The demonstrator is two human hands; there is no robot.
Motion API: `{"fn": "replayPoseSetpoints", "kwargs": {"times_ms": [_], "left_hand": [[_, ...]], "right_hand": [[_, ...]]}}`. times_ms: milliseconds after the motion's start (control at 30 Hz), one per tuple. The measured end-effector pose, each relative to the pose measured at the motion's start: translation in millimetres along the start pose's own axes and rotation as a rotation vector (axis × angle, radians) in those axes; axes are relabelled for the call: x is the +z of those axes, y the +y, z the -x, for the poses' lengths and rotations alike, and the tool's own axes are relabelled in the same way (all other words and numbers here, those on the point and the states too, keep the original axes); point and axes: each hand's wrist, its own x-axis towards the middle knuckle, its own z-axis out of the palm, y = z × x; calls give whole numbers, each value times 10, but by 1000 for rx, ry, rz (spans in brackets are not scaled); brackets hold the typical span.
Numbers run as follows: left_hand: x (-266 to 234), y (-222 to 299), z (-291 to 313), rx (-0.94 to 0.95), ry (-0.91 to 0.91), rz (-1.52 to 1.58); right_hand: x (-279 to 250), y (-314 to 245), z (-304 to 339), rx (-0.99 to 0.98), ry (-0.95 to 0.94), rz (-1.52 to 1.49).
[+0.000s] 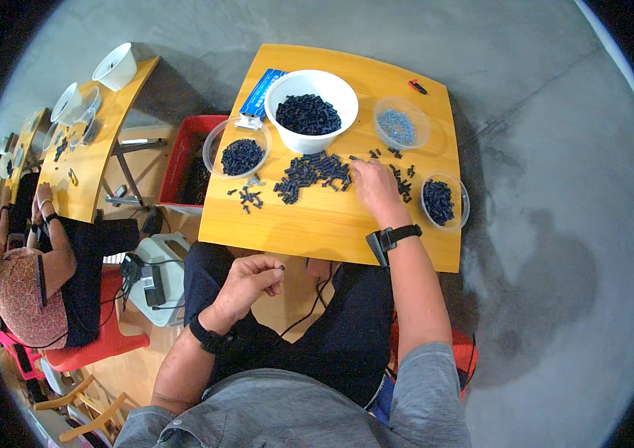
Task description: The person picks up a small black component and a silver pin from the table, fits the pin into the component, and places the assembled piece into a plastic bowl, repeating the process.
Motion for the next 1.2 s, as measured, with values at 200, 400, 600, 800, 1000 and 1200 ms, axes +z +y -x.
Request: {"fn": "replayPoseSetpoints", "kwargs": {"times_ms": [200,400,600,800,1000,1200], "left_hand": [[21,35,-1,-5,-1,-20],[38,44,22,47,-8,7],[97,128,80,94,1,65],[168,216,154,147,-9,53],[231,305,302,203,-53,106],[312,393,446,280,-79,130]], "right_hand": [[27,-12,21,22,-14,32],[99,-15,66,44,106,68],[5,7,202,514,-33,-900],[-157,-357,491,420,17,-1643],[-357,-756,721,311,-64,-1792],[-530,-1067,932,237,-88,-1798]]}}
